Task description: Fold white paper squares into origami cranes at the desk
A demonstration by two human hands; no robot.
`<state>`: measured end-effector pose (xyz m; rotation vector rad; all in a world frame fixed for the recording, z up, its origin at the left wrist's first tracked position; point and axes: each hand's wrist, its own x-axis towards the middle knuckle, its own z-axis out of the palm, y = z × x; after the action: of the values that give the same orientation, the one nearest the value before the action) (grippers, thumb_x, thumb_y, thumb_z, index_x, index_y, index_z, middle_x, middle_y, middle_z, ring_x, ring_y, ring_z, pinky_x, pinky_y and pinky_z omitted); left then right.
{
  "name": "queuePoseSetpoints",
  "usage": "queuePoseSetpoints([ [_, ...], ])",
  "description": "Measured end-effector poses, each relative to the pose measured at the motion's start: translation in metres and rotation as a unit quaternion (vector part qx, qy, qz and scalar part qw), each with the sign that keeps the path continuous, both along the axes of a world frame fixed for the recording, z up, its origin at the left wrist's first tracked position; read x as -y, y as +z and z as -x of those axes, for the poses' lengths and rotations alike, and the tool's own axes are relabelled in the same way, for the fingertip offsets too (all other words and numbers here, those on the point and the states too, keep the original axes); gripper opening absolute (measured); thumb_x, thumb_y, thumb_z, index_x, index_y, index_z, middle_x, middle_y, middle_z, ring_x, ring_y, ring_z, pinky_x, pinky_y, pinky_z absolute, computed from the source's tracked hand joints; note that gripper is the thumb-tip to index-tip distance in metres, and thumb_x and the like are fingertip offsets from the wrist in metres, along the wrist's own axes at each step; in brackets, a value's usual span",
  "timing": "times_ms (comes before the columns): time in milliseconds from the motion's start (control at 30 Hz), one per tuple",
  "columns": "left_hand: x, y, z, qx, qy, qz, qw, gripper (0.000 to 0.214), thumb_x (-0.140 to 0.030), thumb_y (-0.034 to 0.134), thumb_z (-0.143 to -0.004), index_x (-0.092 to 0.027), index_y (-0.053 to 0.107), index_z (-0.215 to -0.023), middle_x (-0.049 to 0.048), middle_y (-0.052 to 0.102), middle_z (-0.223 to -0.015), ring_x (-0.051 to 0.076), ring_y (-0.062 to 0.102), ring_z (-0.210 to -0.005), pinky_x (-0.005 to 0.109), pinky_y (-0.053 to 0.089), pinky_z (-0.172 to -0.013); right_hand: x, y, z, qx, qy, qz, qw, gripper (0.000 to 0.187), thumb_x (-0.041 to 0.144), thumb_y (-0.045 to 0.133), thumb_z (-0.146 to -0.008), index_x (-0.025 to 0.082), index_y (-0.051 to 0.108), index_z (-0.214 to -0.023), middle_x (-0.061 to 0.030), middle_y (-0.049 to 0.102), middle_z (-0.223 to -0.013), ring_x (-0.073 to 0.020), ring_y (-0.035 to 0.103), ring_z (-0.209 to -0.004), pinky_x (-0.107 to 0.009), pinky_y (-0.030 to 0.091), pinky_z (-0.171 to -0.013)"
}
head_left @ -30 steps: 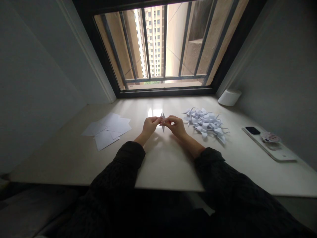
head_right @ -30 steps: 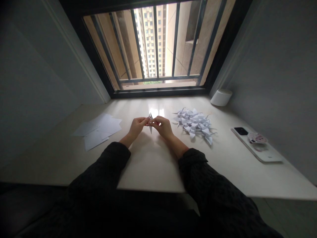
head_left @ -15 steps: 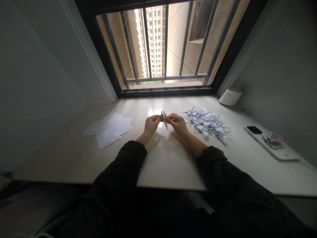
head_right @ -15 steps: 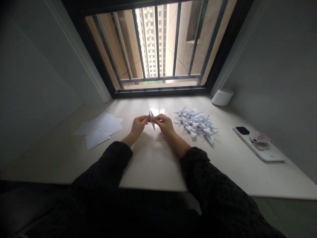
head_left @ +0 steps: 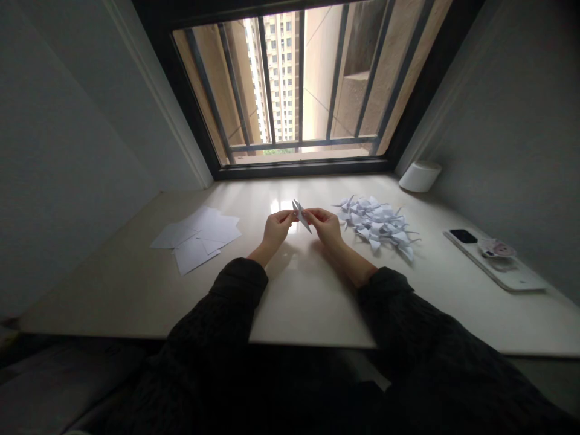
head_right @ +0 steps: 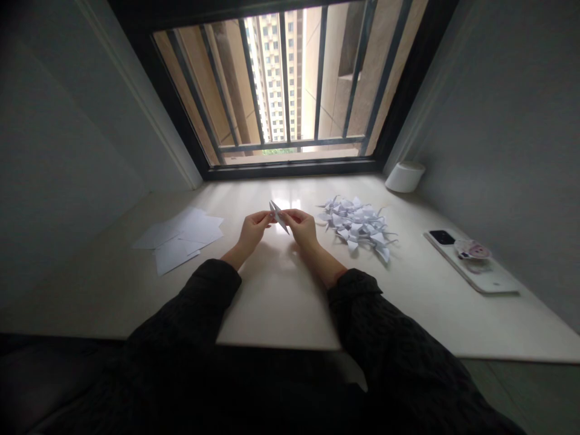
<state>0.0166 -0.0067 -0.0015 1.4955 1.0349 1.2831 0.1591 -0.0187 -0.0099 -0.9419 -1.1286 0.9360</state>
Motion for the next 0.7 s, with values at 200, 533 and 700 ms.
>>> queuePoseSetpoints([
  [200, 0.0018, 0.0031, -0.0004, -0.012, -0.001, -0.022, 1.000, 0.033, -0.047, 0.062, -0.079, -0.017, 0.074, -0.086, 0.0067, 0.072, -0.080, 0.019, 0.066, -0.080, 0.031, 0.048, -0.071, 0.0003, 0.0003, 0.0000, 0.005, -0.002, 0.003, 1.000, 0.031, 0.049, 0.076, -0.065, 0.019, 0.073, -0.076, -0.0043, 0.073, -0.074, -0.0175, 0.066, -0.069, -0.031, 0.054, -0.066],
  [533, 0.0025, 0.0055, 0.0003, -0.020, -0.008, -0.049, 0.999, 0.035, -0.050, 0.062, -0.080, -0.017, 0.073, -0.083, 0.0061, 0.071, -0.077, 0.019, 0.065, -0.077, 0.031, 0.048, -0.071, 0.0007, 0.0001, -0.0007, 0.023, -0.011, 0.014, 1.000, 0.035, 0.050, 0.077, -0.062, 0.018, 0.073, -0.076, -0.0050, 0.073, -0.073, -0.0170, 0.066, -0.067, -0.029, 0.051, -0.063],
  [700, 0.0052, 0.0079, -0.0003, -0.004, 0.007, -0.034, 0.999, 0.036, -0.050, 0.066, -0.076, -0.016, 0.074, -0.084, 0.0070, 0.072, -0.081, 0.019, 0.065, -0.077, 0.031, 0.049, -0.072, 0.0027, 0.0033, -0.0003, 0.037, 0.006, 0.000, 0.999, 0.034, 0.051, 0.075, -0.065, 0.018, 0.073, -0.074, -0.0045, 0.072, -0.072, -0.0174, 0.065, -0.066, -0.030, 0.051, -0.062],
])
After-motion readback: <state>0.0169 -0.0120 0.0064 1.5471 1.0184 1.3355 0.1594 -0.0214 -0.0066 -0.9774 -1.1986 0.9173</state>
